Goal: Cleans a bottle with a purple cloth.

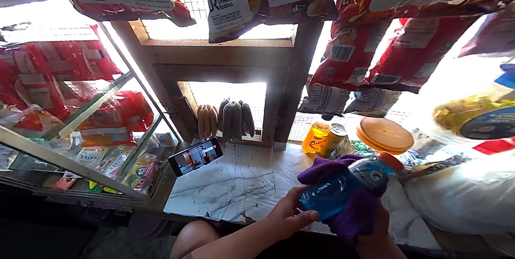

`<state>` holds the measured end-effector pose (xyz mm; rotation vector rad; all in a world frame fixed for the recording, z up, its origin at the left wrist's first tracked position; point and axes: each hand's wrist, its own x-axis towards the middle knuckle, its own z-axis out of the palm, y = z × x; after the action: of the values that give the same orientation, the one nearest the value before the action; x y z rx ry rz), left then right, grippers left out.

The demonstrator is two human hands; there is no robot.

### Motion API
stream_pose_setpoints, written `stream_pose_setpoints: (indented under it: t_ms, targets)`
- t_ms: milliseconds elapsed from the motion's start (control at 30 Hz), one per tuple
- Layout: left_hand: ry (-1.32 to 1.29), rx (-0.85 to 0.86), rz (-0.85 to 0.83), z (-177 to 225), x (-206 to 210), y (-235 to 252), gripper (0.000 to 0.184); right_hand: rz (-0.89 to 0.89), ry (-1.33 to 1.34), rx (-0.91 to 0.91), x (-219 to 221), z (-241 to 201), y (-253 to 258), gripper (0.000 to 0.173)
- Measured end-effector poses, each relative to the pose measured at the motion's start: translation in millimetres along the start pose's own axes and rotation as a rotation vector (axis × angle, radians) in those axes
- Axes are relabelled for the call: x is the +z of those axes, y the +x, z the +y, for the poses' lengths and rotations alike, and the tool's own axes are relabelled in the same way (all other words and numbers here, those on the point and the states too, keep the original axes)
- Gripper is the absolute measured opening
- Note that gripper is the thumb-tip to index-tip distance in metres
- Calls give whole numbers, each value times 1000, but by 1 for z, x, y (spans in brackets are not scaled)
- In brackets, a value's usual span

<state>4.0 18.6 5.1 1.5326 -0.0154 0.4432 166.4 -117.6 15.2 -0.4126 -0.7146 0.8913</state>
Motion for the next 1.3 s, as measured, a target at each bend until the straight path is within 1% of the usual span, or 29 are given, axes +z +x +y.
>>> stream_pose_setpoints:
  t_ms: [67, 100, 167, 233, 300, 333, 400, 467, 533, 600, 633, 700, 800, 867, 900, 967, 1033, 1067, 1133, 1200, 1300]
  targets:
    - [-21, 5, 1, -2, 2, -1, 64, 10, -32, -9, -2, 1, 0, 28]
    - [16, 26, 9, -3, 2, -1, 63, 46, -47, -11, 0, 1, 1, 27]
    - [216, 87, 68, -3, 3, -3, 62, 108, -78, 4, 4, 2, 1, 26]
    - [471, 177, 164, -5, 5, -4, 65, 241, -109, 46, 13, 2, 2, 23]
    - [604, 251, 223, -8, 4, -3, 66, 348, -110, 74, 20, 2, 4, 24]
    - [613, 261, 228, -8, 3, -2, 67, 382, -118, 73, 21, 2, 5, 25]
    - [515, 230, 196, -8, 1, 0, 67, 413, -127, 56, 20, 3, 5, 26]
    - [326, 111, 136, -6, 0, 0, 71, 381, -103, 43, 17, 3, 3, 26]
    - [173, 7, 66, -2, 0, 0, 74, 271, -54, 42, 13, 2, 1, 26]
    - [96, 8, 28, -3, 2, -1, 69, 214, -41, 39, 12, 2, 0, 25]
    - [117, 36, 30, -4, 3, -2, 68, 197, -41, 44, 12, 1, 1, 25]
    - [269, 113, 80, -7, 3, -3, 67, 211, -57, 53, 12, 1, 2, 25]
    - [579, 245, 224, -7, 3, -2, 71, 319, -81, 73, 14, 4, 4, 25]
    - [656, 273, 257, -5, 1, 0, 73, 375, -75, 85, 16, 4, 5, 27]
    - [638, 267, 248, -4, 0, 1, 73, 375, -73, 83, 16, 4, 5, 28]
    - [505, 227, 203, -5, -1, 1, 74, 343, -56, 64, 14, 3, 4, 26]
    - [337, 152, 138, -6, -2, 1, 76, 250, -25, 42, 11, 3, 4, 25]
    - [270, 115, 103, -4, -3, 0, 75, 199, -31, 32, 9, 2, 4, 25]
    - [198, 80, 50, -3, -3, -1, 69, 159, -40, 26, 7, 2, 3, 26]
    - [227, 112, 60, -5, -1, -2, 65, 186, -38, 34, 10, 2, 4, 25]
    - [511, 246, 190, -5, 3, -3, 65, 185, -44, 45, 8, 3, 4, 26]
